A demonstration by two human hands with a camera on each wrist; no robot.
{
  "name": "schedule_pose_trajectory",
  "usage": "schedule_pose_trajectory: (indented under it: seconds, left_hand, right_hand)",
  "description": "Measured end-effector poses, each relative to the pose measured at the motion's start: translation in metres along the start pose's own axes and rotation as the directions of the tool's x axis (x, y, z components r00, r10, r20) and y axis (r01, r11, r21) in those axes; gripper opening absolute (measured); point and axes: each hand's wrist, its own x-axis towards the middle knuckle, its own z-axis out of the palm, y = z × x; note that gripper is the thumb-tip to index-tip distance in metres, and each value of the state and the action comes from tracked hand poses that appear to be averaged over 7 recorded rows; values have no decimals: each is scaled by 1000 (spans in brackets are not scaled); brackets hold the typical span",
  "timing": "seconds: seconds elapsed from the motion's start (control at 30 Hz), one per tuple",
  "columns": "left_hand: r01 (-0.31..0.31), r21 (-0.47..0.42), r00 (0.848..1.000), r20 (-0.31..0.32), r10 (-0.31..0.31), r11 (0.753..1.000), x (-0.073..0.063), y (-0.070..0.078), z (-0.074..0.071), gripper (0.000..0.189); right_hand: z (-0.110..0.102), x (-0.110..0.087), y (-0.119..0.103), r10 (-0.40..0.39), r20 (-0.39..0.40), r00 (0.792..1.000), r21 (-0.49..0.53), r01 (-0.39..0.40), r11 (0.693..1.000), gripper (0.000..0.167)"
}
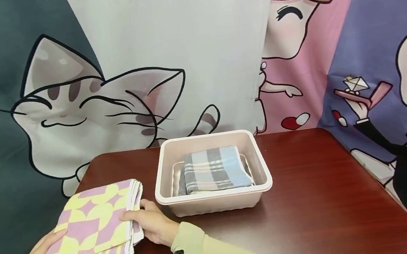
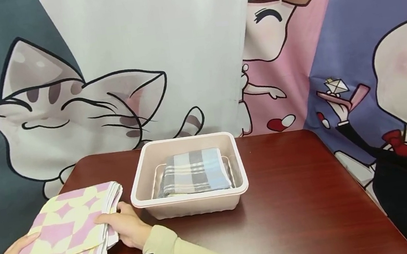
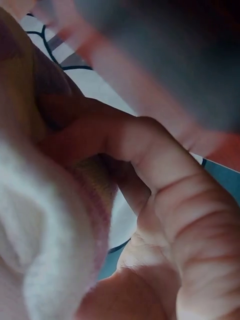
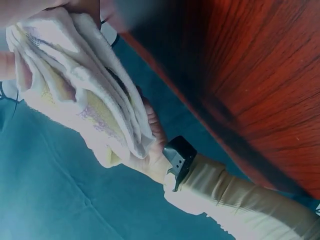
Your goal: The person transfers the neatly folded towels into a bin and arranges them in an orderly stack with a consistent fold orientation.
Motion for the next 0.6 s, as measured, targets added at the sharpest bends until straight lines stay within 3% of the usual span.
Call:
schedule_pose_trajectory:
  seconds: [0.07,0.1,0.13,0.2,0.23,0.3,0.4,0.6]
  left_hand:
    - [10,-82,1000,-10,-10,997,3,1,1,55]
    - [-5,24,1000,-20,5,1000,4,1,2,57]
    - [-33,179,998,-38,40,983,5,2,2,60]
    - [15,227,999,-54,-3,974,7,6,2,58]
    - [7,319,998,-62,13,948,7,7,1,58]
    - [38,361,997,-76,-12,932,10,10,-1,57]
    - [47,352,996,-89,-16,935,17,12,-5,58]
    - [225,424,968,-199,-152,877,30,26,-10,70]
  right_hand:
    - [0,-1,-3,2,7,1000,-4,-2,1000,34]
    - [-1,-2,-5,0,6,1000,-6,0,1000,34]
    - [-1,-3,-6,-6,4,1000,-10,6,1000,34]
    - [0,-4,-9,-27,5,1000,-29,27,999,33]
    - [0,-6,-10,-39,7,999,-40,39,998,33]
    - [2,-8,-13,-59,8,998,-69,59,996,32]
    - [6,-11,-18,-91,-2,996,-95,91,991,31]
    - [13,-14,-26,-114,-1,993,-99,113,989,31]
